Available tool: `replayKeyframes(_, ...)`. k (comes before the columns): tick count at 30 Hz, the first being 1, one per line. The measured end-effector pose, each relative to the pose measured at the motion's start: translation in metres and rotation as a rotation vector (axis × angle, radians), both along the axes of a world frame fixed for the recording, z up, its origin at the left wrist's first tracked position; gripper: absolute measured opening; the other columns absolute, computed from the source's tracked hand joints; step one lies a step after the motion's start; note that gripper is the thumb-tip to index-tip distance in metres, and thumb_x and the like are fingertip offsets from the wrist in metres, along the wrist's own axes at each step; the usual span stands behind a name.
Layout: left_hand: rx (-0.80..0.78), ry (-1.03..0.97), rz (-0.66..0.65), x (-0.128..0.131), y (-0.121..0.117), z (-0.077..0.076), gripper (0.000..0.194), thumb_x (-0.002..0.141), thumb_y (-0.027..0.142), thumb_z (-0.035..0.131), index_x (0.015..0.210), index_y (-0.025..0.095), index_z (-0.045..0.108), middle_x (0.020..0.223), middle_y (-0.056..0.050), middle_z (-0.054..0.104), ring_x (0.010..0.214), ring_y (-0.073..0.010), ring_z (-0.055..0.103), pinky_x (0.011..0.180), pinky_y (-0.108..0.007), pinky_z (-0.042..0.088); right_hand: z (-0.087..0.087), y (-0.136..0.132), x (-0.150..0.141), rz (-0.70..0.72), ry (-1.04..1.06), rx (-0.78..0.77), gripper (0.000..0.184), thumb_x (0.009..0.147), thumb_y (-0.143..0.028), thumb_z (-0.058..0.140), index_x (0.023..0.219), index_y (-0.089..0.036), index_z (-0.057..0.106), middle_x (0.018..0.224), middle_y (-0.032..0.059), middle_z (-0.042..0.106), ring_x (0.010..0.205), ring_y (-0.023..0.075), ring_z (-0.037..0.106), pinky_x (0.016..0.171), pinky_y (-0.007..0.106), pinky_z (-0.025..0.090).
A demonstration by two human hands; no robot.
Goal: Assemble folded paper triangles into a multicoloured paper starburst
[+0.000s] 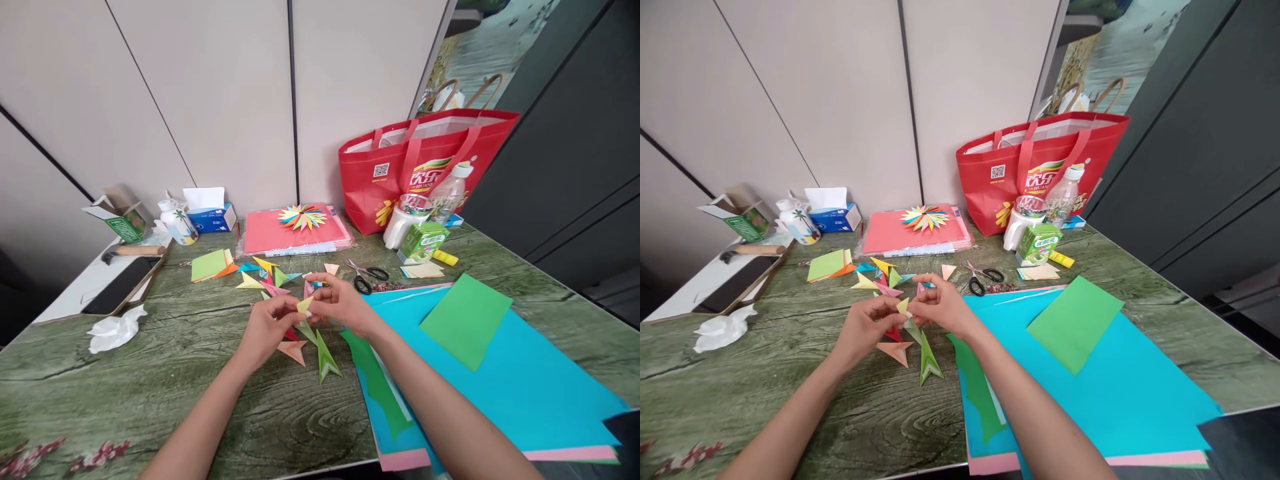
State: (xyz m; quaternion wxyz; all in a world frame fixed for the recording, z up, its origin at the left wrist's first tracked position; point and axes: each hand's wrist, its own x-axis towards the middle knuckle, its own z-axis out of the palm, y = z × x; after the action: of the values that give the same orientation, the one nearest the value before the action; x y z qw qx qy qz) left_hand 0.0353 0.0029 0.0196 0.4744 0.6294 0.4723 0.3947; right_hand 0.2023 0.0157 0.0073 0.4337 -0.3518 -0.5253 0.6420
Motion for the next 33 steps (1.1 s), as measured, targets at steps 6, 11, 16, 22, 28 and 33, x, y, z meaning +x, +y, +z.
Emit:
replayKeyframes(6, 0.491, 0.194, 0.012, -0.003, -0.001, -0.004, 0.020, 0.075, 0.014, 0.049, 0.073, 0.022, 0.066, 0.082, -0.003, 0.068, 0.079, -0.0162, 0.062, 0.075, -0.028, 0.047, 0.005, -0.003, 0.001, 0.042, -0.006, 0.089, 0.047, 0.067, -0.025, 0.066, 0.109, -0.020, 0.045, 0.070, -0.0029, 0.057, 0.059, 0.0085, 0.055, 0.054, 0.022, 0.046)
replayKeyframes(11, 0.768, 0.304, 0.000, -0.012, 0.002, -0.012, 0.023, 0.080, 0.016, 0.044, 0.076, 0.022, 0.066, 0.087, -0.006, 0.067, 0.082, -0.0144, 0.061, 0.073, -0.024, 0.048, 0.010, -0.008, -0.004, -0.003, -0.005, 0.230, 0.048, 0.066, -0.024, 0.067, 0.110, -0.023, 0.047, 0.074, -0.0021, 0.057, 0.065, 0.0101, 0.055, 0.062, 0.025, 0.048)
replayKeyframes(16, 0.850, 0.334, 0.023, -0.015, 0.000, -0.019, 0.025, 0.081, 0.014, 0.043, 0.080, 0.022, 0.067, 0.088, -0.006, 0.068, 0.081, -0.0144, 0.062, 0.074, -0.024, 0.049, 0.011, -0.009, -0.005, -0.040, -0.005, 0.275, 0.044, 0.069, -0.025, 0.065, 0.110, -0.024, 0.049, 0.079, 0.0003, 0.060, 0.066, 0.0119, 0.056, 0.057, 0.025, 0.049)
replayKeyframes(22, 0.820, 0.395, 0.079, -0.015, -0.007, -0.019, 0.025, 0.082, 0.018, 0.044, 0.080, 0.023, 0.068, 0.089, -0.006, 0.070, 0.079, -0.0143, 0.063, 0.072, -0.023, 0.050, 0.010, -0.007, -0.005, -0.080, -0.016, 0.288, 0.041, 0.071, -0.027, 0.063, 0.110, -0.024, 0.049, 0.079, 0.0004, 0.063, 0.068, 0.0126, 0.059, 0.061, 0.027, 0.050)
replayKeyframes(28, 0.814, 0.342, 0.063, -0.022, -0.005, -0.035, 0.021, 0.078, 0.017, 0.051, 0.088, 0.025, 0.069, 0.099, -0.006, 0.068, 0.088, -0.0174, 0.062, 0.080, -0.027, 0.049, 0.007, -0.008, -0.006, -0.081, 0.003, 0.274, 0.045, 0.069, -0.028, 0.065, 0.110, -0.024, 0.048, 0.083, 0.0013, 0.063, 0.070, 0.0131, 0.059, 0.061, 0.027, 0.049)
replayKeyframes(33, 0.818, 0.326, 0.049, -0.022, -0.007, -0.042, 0.025, 0.077, 0.015, 0.054, 0.095, 0.025, 0.067, 0.103, -0.005, 0.066, 0.092, -0.0184, 0.062, 0.082, -0.028, 0.047, 0.006, -0.006, -0.006, -0.096, 0.041, 0.237, 0.048, 0.065, -0.025, 0.068, 0.109, -0.024, 0.049, 0.091, 0.0025, 0.062, 0.070, 0.0118, 0.058, 0.063, 0.027, 0.049)
